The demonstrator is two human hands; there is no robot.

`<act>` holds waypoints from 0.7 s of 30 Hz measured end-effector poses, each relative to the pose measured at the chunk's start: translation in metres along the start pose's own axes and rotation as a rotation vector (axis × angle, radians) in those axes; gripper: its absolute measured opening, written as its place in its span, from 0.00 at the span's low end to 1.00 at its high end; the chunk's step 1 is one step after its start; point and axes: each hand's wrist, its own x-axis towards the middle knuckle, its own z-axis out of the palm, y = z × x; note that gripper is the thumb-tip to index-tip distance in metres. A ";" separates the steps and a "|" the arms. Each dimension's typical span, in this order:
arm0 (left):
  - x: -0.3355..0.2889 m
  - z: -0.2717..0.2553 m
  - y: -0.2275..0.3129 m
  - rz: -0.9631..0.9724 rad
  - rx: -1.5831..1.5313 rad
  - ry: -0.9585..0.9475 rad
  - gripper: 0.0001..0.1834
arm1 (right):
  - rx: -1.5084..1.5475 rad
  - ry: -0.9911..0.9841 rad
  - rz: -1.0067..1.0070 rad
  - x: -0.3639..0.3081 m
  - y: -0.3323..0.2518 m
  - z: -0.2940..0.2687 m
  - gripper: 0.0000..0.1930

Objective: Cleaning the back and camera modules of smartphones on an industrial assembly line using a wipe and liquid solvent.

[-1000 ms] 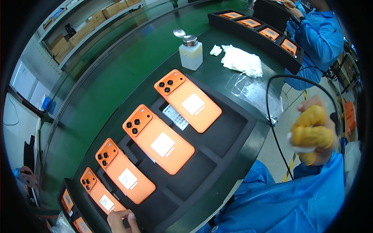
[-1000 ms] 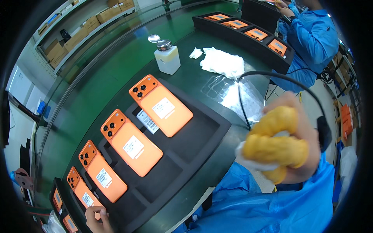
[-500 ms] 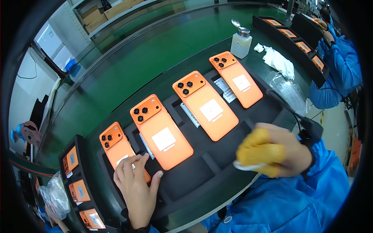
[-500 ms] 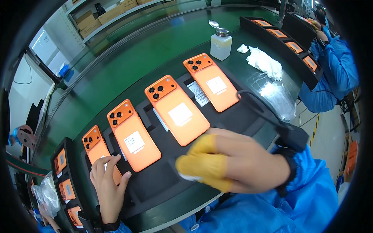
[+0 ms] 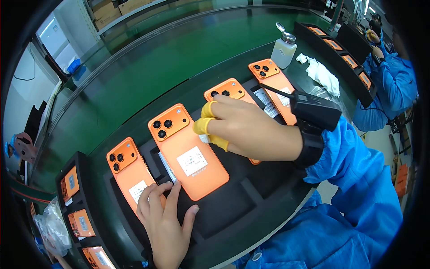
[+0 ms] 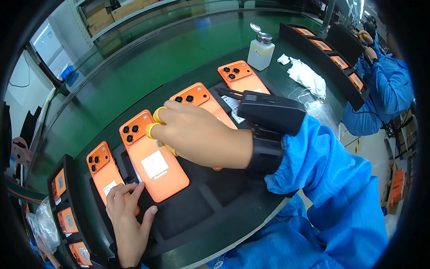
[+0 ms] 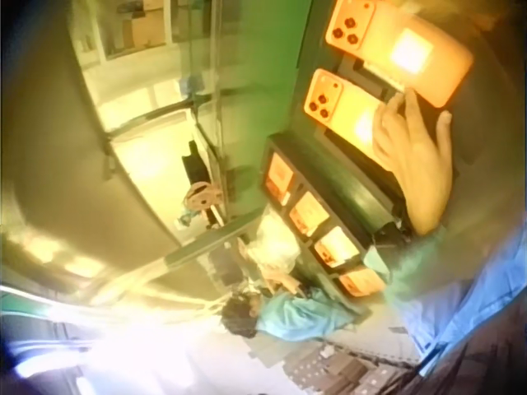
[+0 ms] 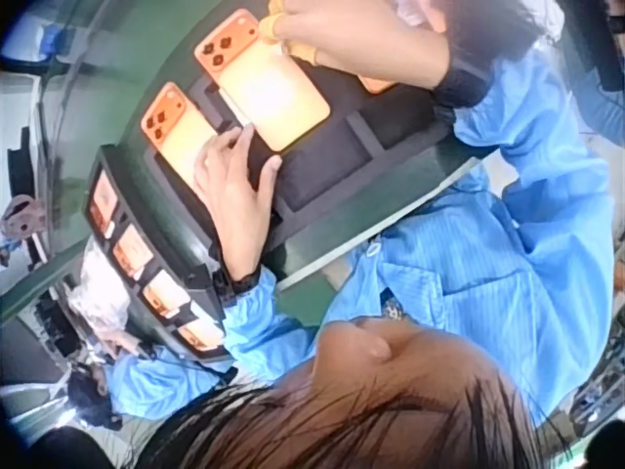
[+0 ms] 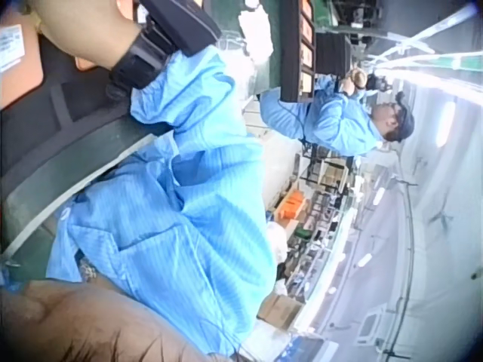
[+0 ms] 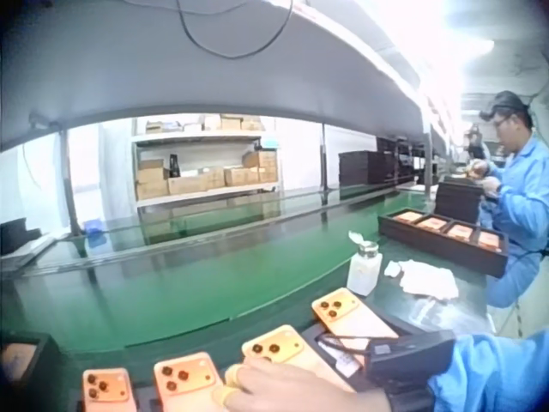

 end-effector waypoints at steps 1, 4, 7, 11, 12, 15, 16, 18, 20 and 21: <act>0.000 -0.002 0.001 -0.004 0.002 0.001 0.19 | -0.089 -0.026 -0.035 0.003 0.002 0.005 0.08; 0.002 -0.002 -0.006 0.082 -0.004 0.042 0.19 | -0.120 0.014 -0.063 0.006 0.011 0.019 0.06; 0.001 -0.001 -0.006 0.042 -0.058 -0.037 0.22 | -0.105 0.040 -0.076 0.008 0.014 0.025 0.05; 0.000 -0.001 -0.008 0.053 -0.038 -0.039 0.22 | -0.077 -0.061 -0.094 0.005 0.009 0.027 0.04; 0.001 -0.001 -0.008 0.048 -0.043 -0.043 0.22 | -0.077 -0.092 -0.127 0.003 0.006 0.023 0.04; 0.002 -0.001 -0.008 0.044 -0.053 -0.048 0.22 | -0.045 -0.134 -0.174 -0.008 -0.002 0.018 0.04; 0.002 -0.002 -0.007 0.046 -0.058 -0.047 0.22 | -0.013 -0.144 -0.189 -0.012 -0.005 0.016 0.04; 0.003 -0.004 -0.006 0.050 -0.058 -0.047 0.21 | 0.019 -0.169 -0.194 -0.022 -0.014 0.008 0.05; 0.004 -0.003 -0.007 0.054 -0.057 -0.046 0.21 | 0.110 -0.244 -0.187 -0.031 -0.025 0.001 0.06; 0.004 -0.002 -0.008 0.060 -0.065 -0.036 0.20 | 0.131 -0.264 -0.200 -0.034 -0.028 -0.002 0.06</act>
